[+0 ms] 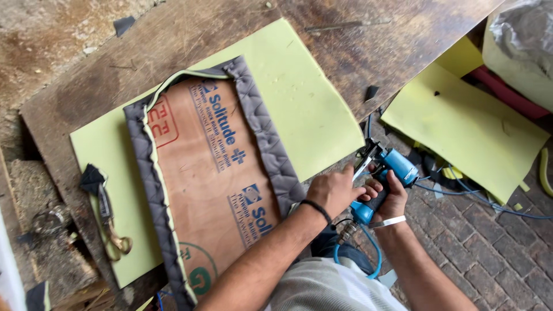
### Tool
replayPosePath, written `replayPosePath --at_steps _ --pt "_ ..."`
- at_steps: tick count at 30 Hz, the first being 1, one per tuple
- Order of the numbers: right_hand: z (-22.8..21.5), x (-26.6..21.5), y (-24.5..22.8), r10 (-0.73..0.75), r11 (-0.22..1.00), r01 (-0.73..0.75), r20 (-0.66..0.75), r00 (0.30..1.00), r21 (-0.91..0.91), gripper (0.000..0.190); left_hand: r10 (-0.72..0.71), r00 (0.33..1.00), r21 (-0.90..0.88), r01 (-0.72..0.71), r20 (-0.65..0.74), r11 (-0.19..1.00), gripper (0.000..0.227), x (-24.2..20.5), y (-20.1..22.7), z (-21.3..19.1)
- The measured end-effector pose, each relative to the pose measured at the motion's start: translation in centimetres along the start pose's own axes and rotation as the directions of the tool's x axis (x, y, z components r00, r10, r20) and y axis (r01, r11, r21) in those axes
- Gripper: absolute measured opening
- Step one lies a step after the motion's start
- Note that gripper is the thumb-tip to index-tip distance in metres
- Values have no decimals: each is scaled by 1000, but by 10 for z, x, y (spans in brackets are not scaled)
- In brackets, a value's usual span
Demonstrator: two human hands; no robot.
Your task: The person staples a quilted gray fabric onto a rectangular board using a pneumatic staple gun, then trims excess fabric with scissors. The person arranges the finished panel with other similar panels on a white surface.
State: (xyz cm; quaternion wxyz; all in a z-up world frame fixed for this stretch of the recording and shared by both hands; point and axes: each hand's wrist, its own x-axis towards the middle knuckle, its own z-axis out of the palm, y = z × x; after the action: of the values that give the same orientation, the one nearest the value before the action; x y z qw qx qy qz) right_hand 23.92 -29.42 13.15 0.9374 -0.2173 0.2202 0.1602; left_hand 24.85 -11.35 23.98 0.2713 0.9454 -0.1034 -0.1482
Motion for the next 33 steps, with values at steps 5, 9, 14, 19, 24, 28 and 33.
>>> replayPosePath --at_steps 5,9,14,19,24,28,33 --pt "-49 42 -39 107 924 -185 237 965 335 43 68 997 -239 -58 32 969 76 -4 30 -21" --pt "-73 79 -58 147 918 -315 529 836 242 60 88 996 -421 -81 -3 904 81 -19 53 -29" --pt "-77 104 -58 167 923 -308 482 860 230 57 100 970 -478 -197 -220 856 72 -21 58 -19" --pt "-50 100 -33 279 911 -380 441 853 159 57 -83 912 -529 -157 -402 834 61 -5 54 -3" --pt "3 94 -32 400 905 -426 370 839 -11 39 -478 859 -876 80 -182 476 42 19 20 8" --pt "46 93 -31 408 912 -349 380 830 -217 49 -467 881 -975 32 -77 222 53 18 -15 24" --pt "98 91 -17 506 821 -339 312 804 -460 54 -403 912 -997 -65 -74 37 66 18 -54 33"
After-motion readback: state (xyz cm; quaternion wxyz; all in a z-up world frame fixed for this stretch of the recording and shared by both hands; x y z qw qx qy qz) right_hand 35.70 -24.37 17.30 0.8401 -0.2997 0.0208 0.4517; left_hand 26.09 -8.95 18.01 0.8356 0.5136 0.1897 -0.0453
